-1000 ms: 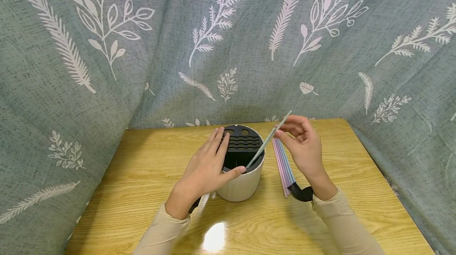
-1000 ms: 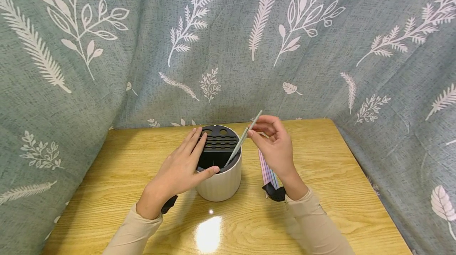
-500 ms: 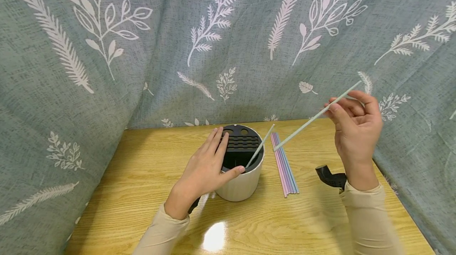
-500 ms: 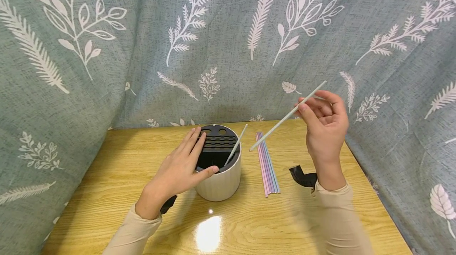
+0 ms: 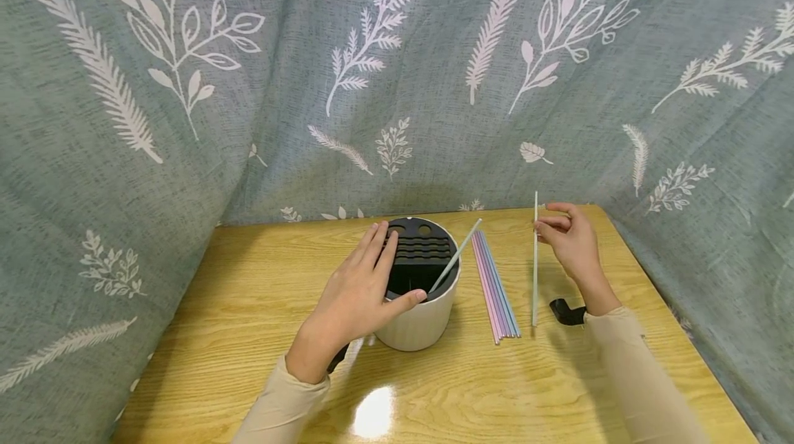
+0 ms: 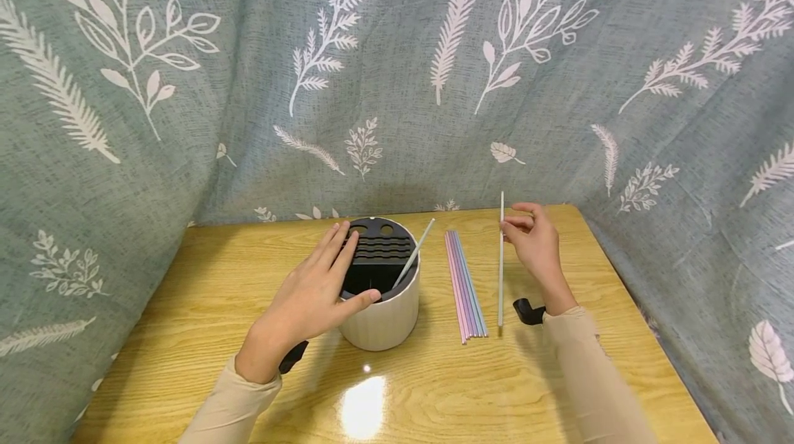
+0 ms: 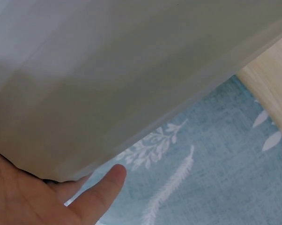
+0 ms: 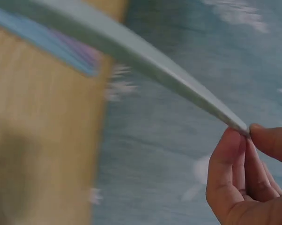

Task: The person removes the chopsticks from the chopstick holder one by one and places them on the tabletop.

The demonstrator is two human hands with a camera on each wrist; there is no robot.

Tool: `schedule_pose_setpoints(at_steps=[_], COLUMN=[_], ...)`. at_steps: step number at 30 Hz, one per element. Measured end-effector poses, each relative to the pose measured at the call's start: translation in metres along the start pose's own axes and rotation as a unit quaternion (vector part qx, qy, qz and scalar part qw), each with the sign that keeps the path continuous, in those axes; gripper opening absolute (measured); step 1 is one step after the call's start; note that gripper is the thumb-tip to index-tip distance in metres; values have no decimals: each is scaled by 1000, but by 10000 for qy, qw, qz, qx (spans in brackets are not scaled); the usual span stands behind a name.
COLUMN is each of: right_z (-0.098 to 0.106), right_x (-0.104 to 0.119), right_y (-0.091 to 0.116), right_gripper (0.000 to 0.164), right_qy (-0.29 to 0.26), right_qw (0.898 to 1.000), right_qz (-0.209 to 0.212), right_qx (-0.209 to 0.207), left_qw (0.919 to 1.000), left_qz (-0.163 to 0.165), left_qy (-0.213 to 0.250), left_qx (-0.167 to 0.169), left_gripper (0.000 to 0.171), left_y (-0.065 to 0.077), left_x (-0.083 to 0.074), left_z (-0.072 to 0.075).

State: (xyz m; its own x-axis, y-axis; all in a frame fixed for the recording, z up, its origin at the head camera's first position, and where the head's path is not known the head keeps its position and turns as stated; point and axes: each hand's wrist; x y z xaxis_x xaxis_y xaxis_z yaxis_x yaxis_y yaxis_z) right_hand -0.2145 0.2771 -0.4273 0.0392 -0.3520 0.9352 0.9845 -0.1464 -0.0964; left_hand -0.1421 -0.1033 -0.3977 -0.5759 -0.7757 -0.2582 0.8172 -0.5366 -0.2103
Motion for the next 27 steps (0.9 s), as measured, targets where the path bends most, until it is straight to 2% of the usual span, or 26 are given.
schedule_pose_setpoints(at_steps=[5,11,18,27], right_z=[-13,-30,-51,-64], right_x=[-30,-53,-63,-68], right_y=[-14,-26,-36,-41], right_gripper=[51,49,45,34], right_qy=[46,31,260,953], right_qw=[9978,9924,9877,9803], right_qz=[-524,-1000,-1300,-1414], right_qx=[409,714,826,996], left_qw=[10000,10000,10000,10000], left_qz=[2,-30,-36,-5], left_qy=[38,14,2,16], left_qx=[13,-31,-11,27], left_gripper=[104,103,103,103], left_y=[1,1,2,1], left_x=[0,0,1,0], left_z=[-1,0,0,1])
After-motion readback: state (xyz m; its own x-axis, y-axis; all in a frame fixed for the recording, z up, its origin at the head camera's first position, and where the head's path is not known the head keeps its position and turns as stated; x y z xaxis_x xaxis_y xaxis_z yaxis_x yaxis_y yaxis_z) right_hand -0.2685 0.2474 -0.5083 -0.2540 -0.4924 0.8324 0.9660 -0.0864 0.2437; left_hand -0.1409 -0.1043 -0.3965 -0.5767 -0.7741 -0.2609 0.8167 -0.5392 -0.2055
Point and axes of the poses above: each hand's wrist, its own y-axis away from the middle knuckle, its own z-axis out of the back of the hand, x = y × z, and after that the axes turned 5 degrees about -z, right-handed
